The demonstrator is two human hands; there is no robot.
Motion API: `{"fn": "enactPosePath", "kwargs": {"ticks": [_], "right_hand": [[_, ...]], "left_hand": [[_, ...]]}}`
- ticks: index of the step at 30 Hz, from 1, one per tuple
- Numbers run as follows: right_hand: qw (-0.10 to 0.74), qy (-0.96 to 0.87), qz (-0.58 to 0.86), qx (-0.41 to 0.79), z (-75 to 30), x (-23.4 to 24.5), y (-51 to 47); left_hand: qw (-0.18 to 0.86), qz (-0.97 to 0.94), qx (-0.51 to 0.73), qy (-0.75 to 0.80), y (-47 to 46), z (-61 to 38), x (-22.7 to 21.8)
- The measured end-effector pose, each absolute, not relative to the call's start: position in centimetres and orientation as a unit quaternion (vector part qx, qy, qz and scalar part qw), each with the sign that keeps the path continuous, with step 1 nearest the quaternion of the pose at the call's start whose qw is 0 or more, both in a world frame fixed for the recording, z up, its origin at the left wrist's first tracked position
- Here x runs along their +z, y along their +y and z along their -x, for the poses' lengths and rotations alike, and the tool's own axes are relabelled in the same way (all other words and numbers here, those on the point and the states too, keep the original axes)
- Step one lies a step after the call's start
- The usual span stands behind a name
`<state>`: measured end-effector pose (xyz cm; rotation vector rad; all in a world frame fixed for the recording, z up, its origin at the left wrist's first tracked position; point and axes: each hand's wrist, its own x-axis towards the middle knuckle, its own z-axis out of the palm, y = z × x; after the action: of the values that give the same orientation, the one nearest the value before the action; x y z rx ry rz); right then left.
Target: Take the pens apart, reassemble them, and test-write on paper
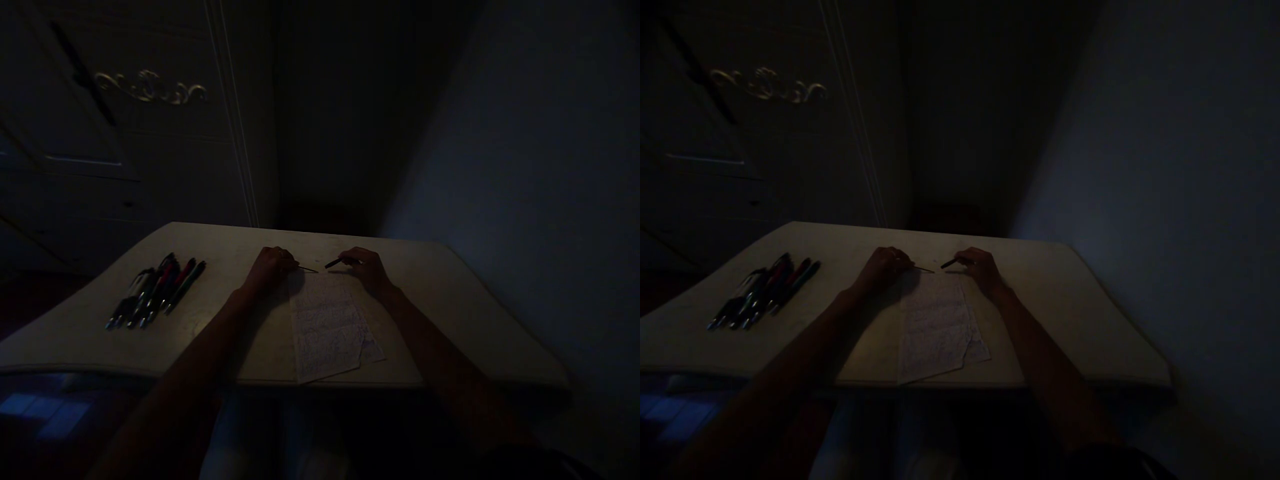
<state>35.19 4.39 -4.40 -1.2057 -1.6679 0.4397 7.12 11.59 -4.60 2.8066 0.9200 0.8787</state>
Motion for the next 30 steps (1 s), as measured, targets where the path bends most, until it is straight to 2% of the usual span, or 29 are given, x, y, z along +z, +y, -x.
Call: {"fn": "enactPosePath", "kwargs": {"ticks": [17, 24, 30], "right_hand": [[0.514, -0.685, 0.482, 0.187, -34.7, -5.4, 4.5], [0.516, -0.719, 0.447, 0.126, -34.6, -5.5, 4.7], [0.477, -0.762, 0.424, 0.110, -34.7, -5.6, 4.8]], "left_hand": [[-0.117, -0.899, 0.316, 0.279, 10.2, -7.3, -3.2], [-0.164, -0.902, 0.341, 0.209, 10.5, -7.8, -4.1], [-0.187, -0.893, 0.350, 0.212, 10.5, -8.0, -4.2]]}}
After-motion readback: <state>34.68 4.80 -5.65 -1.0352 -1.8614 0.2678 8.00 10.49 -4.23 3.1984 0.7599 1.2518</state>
